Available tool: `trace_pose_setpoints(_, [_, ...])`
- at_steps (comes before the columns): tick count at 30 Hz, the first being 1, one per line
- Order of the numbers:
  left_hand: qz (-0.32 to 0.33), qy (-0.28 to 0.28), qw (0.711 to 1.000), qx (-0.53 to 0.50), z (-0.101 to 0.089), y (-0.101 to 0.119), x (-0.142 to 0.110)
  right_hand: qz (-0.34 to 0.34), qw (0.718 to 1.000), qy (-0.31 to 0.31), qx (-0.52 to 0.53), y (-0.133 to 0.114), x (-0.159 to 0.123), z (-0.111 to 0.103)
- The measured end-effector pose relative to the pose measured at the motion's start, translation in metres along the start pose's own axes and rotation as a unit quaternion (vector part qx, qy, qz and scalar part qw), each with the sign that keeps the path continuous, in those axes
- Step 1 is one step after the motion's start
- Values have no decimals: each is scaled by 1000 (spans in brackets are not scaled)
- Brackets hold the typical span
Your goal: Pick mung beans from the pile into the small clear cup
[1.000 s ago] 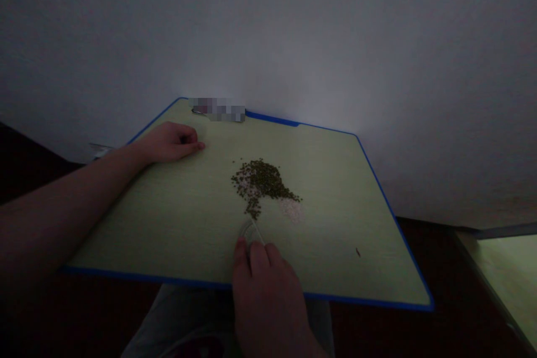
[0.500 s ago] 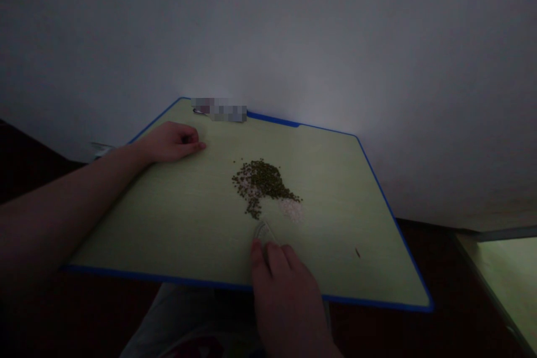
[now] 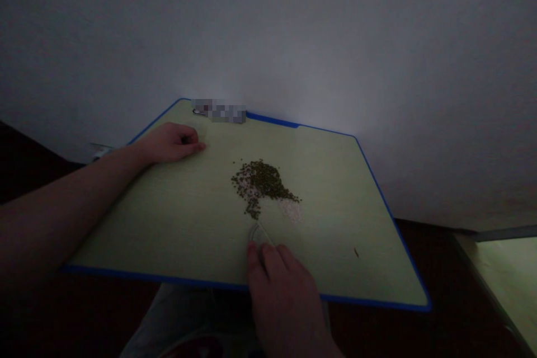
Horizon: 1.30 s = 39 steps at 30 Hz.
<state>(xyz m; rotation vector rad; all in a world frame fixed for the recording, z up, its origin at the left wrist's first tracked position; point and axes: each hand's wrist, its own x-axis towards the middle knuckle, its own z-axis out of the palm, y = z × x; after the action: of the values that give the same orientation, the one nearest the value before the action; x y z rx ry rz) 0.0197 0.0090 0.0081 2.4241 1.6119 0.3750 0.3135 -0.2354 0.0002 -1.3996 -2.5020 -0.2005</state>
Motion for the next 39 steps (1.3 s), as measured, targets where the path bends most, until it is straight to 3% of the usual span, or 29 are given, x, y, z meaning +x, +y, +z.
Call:
trace_pose_setpoints(9, [16, 7, 1000, -7, 2, -5, 1, 19, 998, -24, -50, 5, 6, 0])
trace_pose_setpoints(18, [13, 2, 1000, 0, 0, 0, -1, 57, 993, -33, -94, 27, 8, 0])
trace_pose_setpoints(39, [15, 11, 1000, -5, 1, -1, 0, -24, 999, 32, 8, 13, 8, -8])
